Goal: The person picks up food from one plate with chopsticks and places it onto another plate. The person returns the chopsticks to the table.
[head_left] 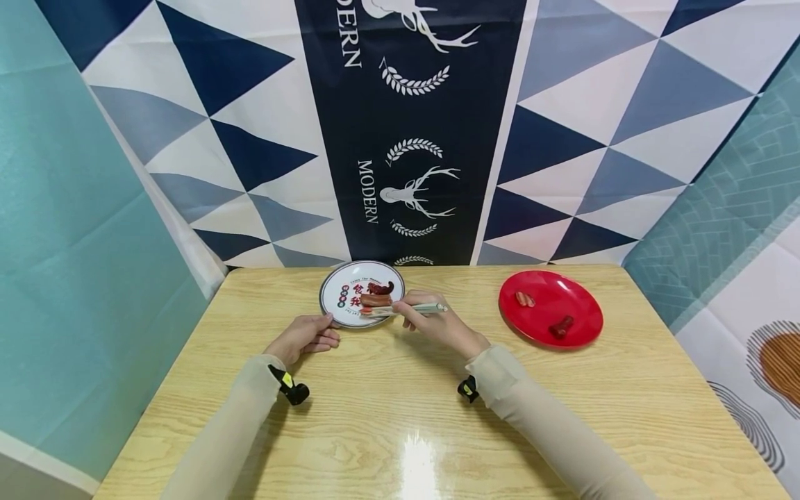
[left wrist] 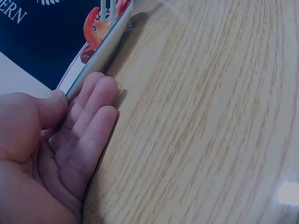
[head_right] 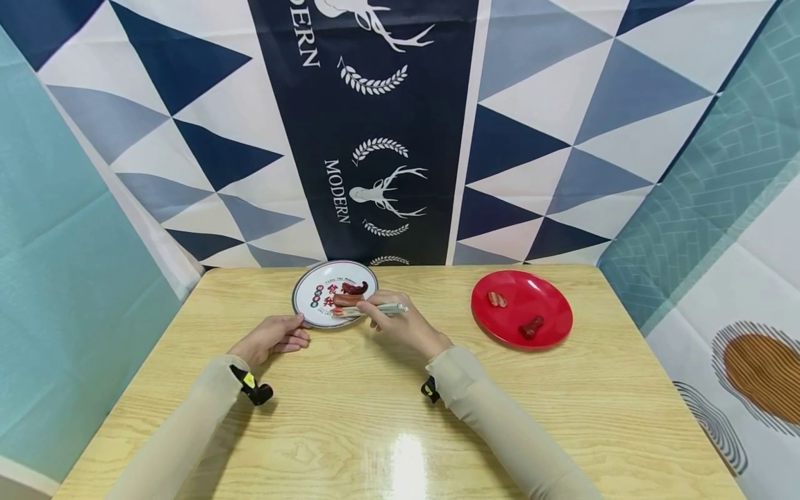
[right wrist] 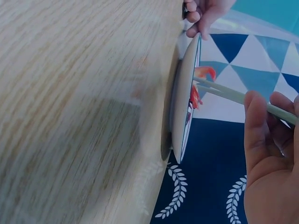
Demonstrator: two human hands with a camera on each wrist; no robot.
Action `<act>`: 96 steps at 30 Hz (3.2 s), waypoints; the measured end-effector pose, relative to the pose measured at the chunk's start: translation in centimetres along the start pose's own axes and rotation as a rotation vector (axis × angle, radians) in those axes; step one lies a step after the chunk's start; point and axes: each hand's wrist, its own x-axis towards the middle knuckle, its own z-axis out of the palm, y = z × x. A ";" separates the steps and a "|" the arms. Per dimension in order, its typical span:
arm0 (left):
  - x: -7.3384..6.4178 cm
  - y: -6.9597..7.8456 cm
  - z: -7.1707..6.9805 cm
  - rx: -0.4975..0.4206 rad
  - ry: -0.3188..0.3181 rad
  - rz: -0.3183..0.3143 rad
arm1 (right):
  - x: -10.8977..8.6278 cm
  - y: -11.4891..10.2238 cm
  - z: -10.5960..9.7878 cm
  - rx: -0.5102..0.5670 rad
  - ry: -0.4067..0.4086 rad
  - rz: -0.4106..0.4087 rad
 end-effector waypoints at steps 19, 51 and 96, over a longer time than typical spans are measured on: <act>0.0 -0.1 0.1 0.016 0.007 0.008 | 0.3 0.5 0.0 -0.027 0.002 0.026; 0.2 -0.3 0.0 0.004 -0.001 0.010 | 0.8 0.8 0.2 -0.023 0.020 0.061; 0.1 -0.2 0.0 0.000 -0.005 0.013 | -1.8 -2.0 -5.4 0.083 0.041 0.117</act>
